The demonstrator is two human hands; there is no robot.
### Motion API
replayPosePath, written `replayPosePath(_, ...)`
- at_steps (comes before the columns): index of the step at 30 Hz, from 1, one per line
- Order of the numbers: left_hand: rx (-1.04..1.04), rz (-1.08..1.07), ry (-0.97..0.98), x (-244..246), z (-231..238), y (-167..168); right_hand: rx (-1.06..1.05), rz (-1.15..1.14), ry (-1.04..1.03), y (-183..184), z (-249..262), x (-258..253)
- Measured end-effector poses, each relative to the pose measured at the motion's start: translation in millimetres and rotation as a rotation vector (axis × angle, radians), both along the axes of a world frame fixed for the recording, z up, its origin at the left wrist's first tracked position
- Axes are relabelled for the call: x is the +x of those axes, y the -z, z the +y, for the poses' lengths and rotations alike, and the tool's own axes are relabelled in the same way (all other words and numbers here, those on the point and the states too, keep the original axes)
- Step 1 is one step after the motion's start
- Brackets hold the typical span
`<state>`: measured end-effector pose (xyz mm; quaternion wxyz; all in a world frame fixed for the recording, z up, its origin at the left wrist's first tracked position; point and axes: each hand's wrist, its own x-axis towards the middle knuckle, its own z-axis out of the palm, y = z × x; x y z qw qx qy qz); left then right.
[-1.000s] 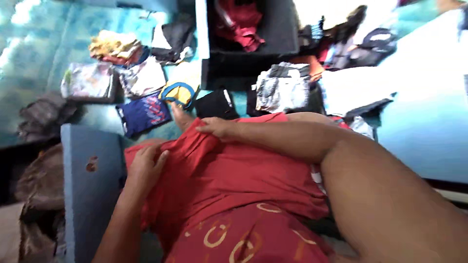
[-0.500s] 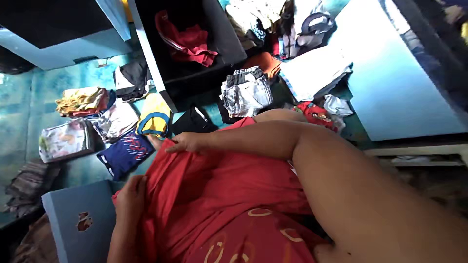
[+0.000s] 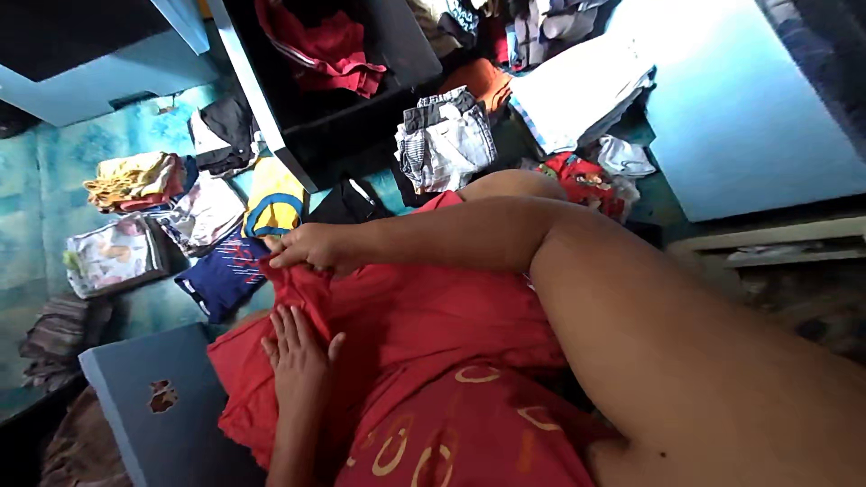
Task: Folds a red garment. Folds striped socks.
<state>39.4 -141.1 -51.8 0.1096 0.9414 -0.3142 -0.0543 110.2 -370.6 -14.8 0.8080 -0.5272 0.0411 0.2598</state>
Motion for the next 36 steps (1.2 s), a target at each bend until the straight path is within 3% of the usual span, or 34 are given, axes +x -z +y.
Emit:
replayPosePath(2,-0.234,0.191,0.005,7.4,8.4,-9.1,0.022,-0.018,-0.024,-12.7,9.7,-5.2)
replayPosePath(4,-0.652,0.364,-0.152,17.0,31.0,-30.4,-0.025,-0.067,-0.092,-29.0,13.0,-8.5)
replayPosePath(6,-0.975,0.358,-0.347,24.4,63.6,-50.4,-0.155,-0.154,-0.148,-35.7,13.5,-5.6)
replayPosePath(9,-1.161,0.241,-0.622,17.2,106.7,-74.4,-0.506,-0.162,-0.2,-22.9,9.3,10.5)
replayPosePath(11,-1.111,0.155,-0.664,1.4,122.6,-75.0,-0.733,-0.06,-0.24,-2.9,4.7,23.9)
replayPosePath(13,-0.992,0.097,-0.545,-16.3,128.5,-60.6,-0.916,0.026,-0.308,24.3,4.1,30.9)
replayPosePath(16,-0.677,0.016,-0.365,-27.9,121.6,-32.8,-1.134,-0.136,-0.373,50.3,10.1,33.1)
replayPosePath(19,-0.517,0.02,-0.283,-24.4,107.2,-16.6,-1.049,-0.493,-0.396,48.0,19.8,39.0)
replayPosePath(22,-0.383,0.083,-0.29,-19.7,95.2,0.2,-1.013,-0.691,-0.664,51.4,38.4,49.1)
replayPosePath(24,-0.222,0.077,-0.309,-19.9,90.8,12.7,-1.116,-0.643,-0.884,47.5,54.8,52.7)
replayPosePath(28,-0.214,0.018,-0.316,-22.3,94.0,21.6,-1.29,-0.323,-1.226,8.4,57.4,59.4)
replayPosePath(30,-0.222,0.028,-0.319,-23.9,94.0,22.5,-1.126,-0.262,-1.041,34.6,17.9,61.8)
replayPosePath(32,-0.228,0.036,-0.323,-23.1,93.1,22.0,-0.832,-0.099,-0.806,47.2,-14.0,53.2)
replayPosePath(34,-0.231,0.025,-0.328,-20.9,91.4,22.1,-0.577,0.002,-0.568,54.4,-31.2,37.5)
replayPosePath(36,-0.236,0.007,-0.327,-20.1,89.6,22.4,-0.47,0.028,-0.456,58.4,-35.2,22.6)
